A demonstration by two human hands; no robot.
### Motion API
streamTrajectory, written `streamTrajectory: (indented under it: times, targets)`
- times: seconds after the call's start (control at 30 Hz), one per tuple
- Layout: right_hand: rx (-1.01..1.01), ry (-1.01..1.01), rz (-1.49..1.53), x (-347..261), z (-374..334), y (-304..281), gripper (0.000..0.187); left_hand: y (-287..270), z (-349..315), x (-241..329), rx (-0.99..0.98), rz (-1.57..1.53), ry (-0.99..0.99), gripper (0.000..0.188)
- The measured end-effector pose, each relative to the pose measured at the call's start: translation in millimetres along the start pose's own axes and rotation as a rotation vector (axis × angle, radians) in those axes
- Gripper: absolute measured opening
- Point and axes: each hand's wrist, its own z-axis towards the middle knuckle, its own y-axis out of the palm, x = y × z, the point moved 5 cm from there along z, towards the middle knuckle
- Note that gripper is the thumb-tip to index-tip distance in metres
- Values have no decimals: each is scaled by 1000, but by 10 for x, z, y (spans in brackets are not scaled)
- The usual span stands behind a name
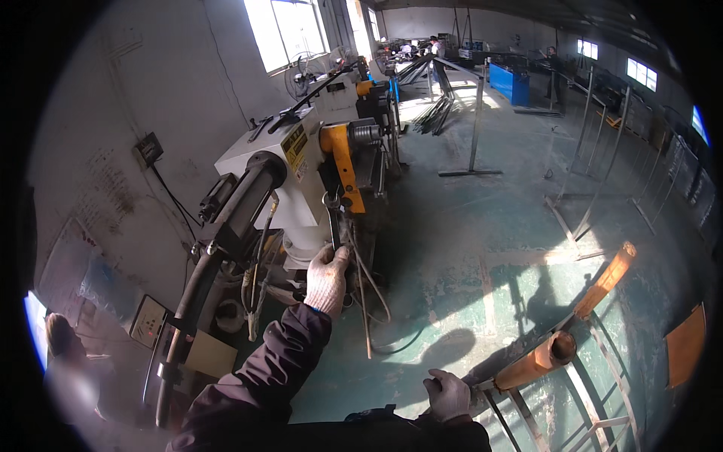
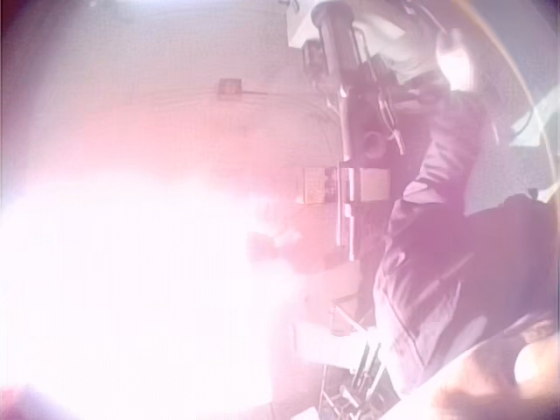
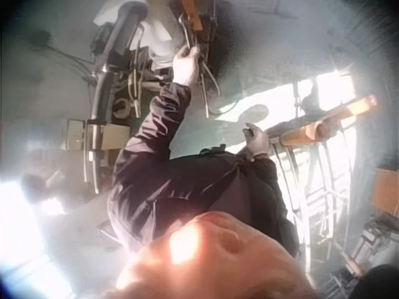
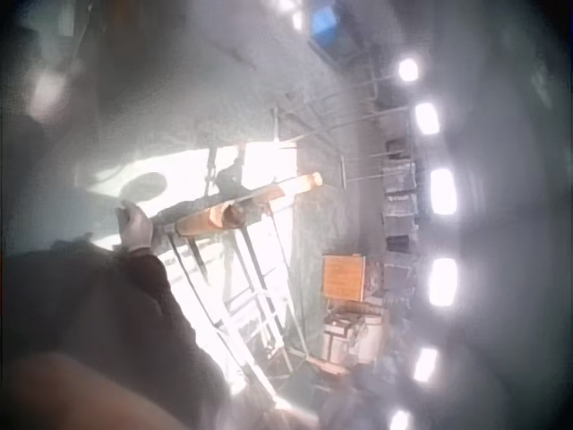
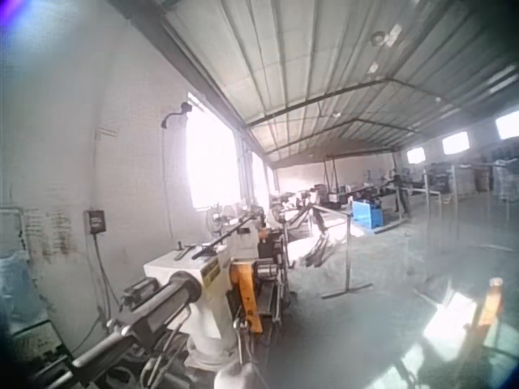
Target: The person measures a metal rod with a tape measure, then operates a pipe bending machine to bend the rod. The person adjusts the machine's clamps and levers, inserts the rod, and bends it to a desired angle.
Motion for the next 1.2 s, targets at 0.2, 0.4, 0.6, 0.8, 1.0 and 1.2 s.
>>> streamTrajectory:
  times: [0.2,0.4,0.6,0.8,1.0,1.2]
  targets:
    - [-274,-134,17,302,1347,213,31,-605,1645,1249,365,572,425,29]
    - [-465,-158,-27,764,2595,753,35,-1563,3393,1801,549,1065,349,33]
    - [-467,192,-163,1614,3777,904,41,-2210,5028,1900,440,1367,170,39]
    - [-295,475,-85,2299,4467,594,38,-2382,6050,1463,269,1487,70,42]
    - [-329,651,-264,3043,4694,218,36,-2518,6341,1386,310,1702,186,49]
    - [-257,938,-138,4122,4638,-272,44,-910,5749,1851,306,1439,695,38]
